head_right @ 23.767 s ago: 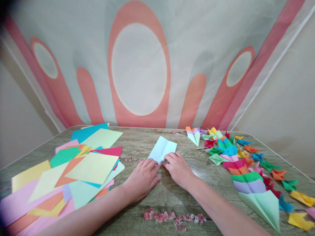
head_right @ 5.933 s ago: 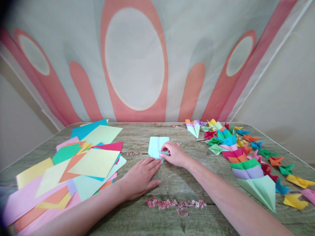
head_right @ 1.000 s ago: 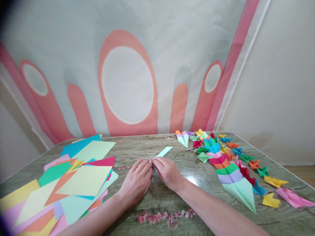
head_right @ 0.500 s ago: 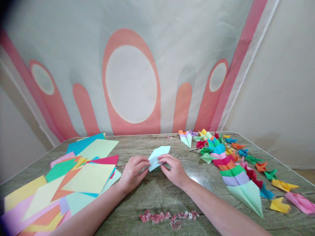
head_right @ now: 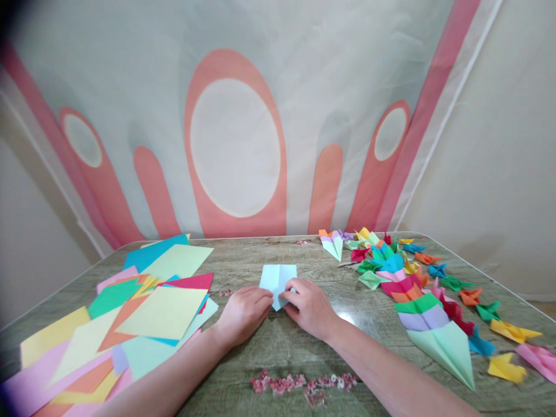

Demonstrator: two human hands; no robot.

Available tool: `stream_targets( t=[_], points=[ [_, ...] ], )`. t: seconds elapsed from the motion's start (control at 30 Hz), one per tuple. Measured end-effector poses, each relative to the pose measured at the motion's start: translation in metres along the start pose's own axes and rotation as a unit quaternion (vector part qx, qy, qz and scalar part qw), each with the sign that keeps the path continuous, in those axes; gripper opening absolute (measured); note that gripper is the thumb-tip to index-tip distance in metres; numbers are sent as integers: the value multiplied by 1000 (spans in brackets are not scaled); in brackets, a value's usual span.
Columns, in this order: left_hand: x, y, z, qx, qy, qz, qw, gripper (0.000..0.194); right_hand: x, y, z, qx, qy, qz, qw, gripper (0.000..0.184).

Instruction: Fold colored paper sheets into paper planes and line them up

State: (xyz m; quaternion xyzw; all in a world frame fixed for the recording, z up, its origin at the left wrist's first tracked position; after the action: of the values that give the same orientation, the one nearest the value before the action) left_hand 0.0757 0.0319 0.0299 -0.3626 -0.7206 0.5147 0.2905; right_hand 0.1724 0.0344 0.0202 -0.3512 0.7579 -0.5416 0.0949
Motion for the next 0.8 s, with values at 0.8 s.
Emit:
stream_targets(
  t=[0.8],
  points=[
    [10,12,1,128,-56,5,990,32,4,5,1,53,-86,-42,994,15]
  ],
)
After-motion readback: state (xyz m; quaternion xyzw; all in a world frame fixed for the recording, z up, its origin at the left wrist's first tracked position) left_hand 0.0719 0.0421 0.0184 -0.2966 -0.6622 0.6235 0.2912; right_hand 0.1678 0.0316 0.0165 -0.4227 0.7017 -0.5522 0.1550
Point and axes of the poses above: each hand's wrist, its own z-axis away from the middle knuckle, its own y-axis out of the palm, x = y × z, the point moved 9 cm from there along -z, towards the middle knuckle, and after that the axes turned 7 degrees about x, right-handed, at the moved point
